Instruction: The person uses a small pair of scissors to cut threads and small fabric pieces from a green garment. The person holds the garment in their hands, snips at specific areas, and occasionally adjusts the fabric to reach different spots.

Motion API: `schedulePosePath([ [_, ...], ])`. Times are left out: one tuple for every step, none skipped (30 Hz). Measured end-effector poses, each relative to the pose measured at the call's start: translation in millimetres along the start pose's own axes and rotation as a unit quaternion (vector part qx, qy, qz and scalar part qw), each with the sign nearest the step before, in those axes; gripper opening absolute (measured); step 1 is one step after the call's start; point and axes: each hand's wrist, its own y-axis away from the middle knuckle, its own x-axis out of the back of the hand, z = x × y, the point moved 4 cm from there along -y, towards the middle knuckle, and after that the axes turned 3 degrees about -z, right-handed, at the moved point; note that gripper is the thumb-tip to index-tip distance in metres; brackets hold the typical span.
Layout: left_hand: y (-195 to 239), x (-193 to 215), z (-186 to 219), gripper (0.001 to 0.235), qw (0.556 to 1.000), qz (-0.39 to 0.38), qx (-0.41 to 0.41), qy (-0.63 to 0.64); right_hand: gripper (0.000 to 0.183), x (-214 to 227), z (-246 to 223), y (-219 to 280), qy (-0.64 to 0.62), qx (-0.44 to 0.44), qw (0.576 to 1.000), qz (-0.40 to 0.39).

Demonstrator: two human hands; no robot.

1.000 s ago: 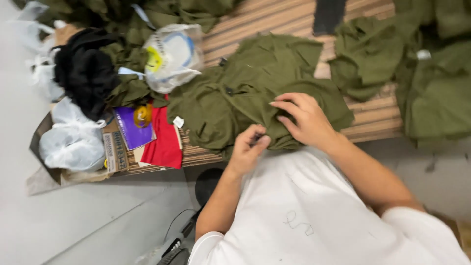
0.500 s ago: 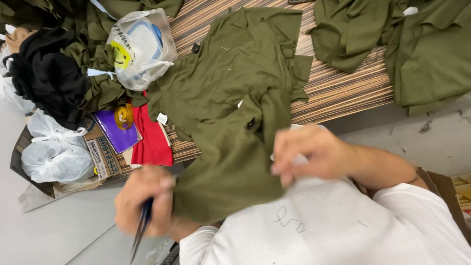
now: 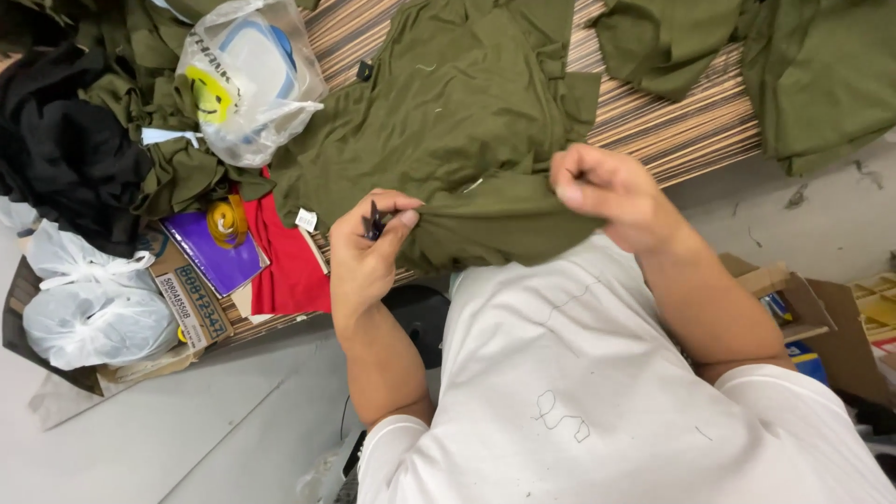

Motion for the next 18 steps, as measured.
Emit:
schedulePosePath([
  [1.4,4.5,11.0,0.012,0.998,-0.012,-0.028,0.056,0.023,-4.2,-15.8,8.5,0.094,0.061,0.993,-0.048],
  [-4.6,8.7,6.3,0.012,0.998,-0.014,-0.027,0.057,0.023,-16.9,-27.1,3.0,0.094,0.06,0.993,-0.046],
  [-14.9,10.8,1.2,0.013,0.999,-0.023,-0.017,0.033,0.022,-26.0,-40.8,-4.4,0.225,0.06,0.972,-0.018],
  [-25.4,11.8,-4.3,0.015,0.999,-0.033,-0.008,0.009,0.021,-34.5,-54.4,-11.5,0.352,0.059,0.934,0.011],
  [-41.2,8.3,-27.0,0.015,0.999,-0.038,-0.006,0.011,0.021,-24.1,-36.9,-23.5,0.353,0.056,0.934,0.015],
  [-57.1,3.3,-51.4,0.017,0.999,-0.048,0.003,-0.013,0.019,-9.1,-16.6,-35.2,0.337,0.015,0.94,0.053],
  [-72.1,-3.2,-76.2,0.019,0.998,-0.059,0.014,-0.035,0.019,6.5,3.5,-44.8,0.321,-0.028,0.942,0.091],
  [-74.9,-8.8,-85.2,0.019,0.997,-0.066,0.017,-0.031,0.019,6.7,14.0,-45.8,0.322,-0.033,0.941,0.096],
  [-79.7,-14.8,-95.0,0.02,0.995,-0.076,0.04,-0.052,0.022,11.3,25.1,-49.9,0.263,-0.063,0.954,0.127],
  [-84.5,-21.0,-104.6,0.022,0.992,-0.087,0.063,-0.072,0.025,15.9,36.4,-53.7,0.203,-0.093,0.962,0.157],
  [-84.8,-23.0,-104.7,0.022,0.991,-0.089,0.068,-0.071,0.025,16.7,37.3,-50.3,0.202,-0.098,0.962,0.158],
  [-84.9,-25.1,-104.8,0.022,0.992,-0.088,0.069,-0.064,0.017,17.6,38.0,-46.7,0.2,-0.094,0.963,0.157],
  [-81.5,-27.0,-105.8,0.022,0.992,-0.085,0.073,-0.059,0.012,17.7,40.4,-41.3,0.196,-0.093,0.964,0.155],
  [-78.6,-25.9,-105.4,0.022,0.991,-0.085,0.08,-0.058,0.012,14.2,37.6,-38.7,0.194,-0.1,0.964,0.154],
  [-80.8,-23.8,-102.6,0.021,0.993,-0.075,0.08,-0.054,0.014,12.5,30.2,-40.8,0.21,-0.089,0.961,0.157],
  [-82.7,-22.0,-98.4,0.02,0.993,-0.064,0.08,-0.05,0.019,10.5,21.5,-42.3,0.226,-0.077,0.958,0.159],
  [-83.1,-21.0,-93.7,0.02,0.994,-0.061,0.078,-0.05,0.019,13.0,22.9,-45.5,0.227,-0.074,0.958,0.156],
  [-84.0,-20.7,-88.6,0.018,0.993,-0.055,0.072,-0.069,0.014,16.4,23.3,-48.8,0.273,-0.074,0.947,0.152],
])
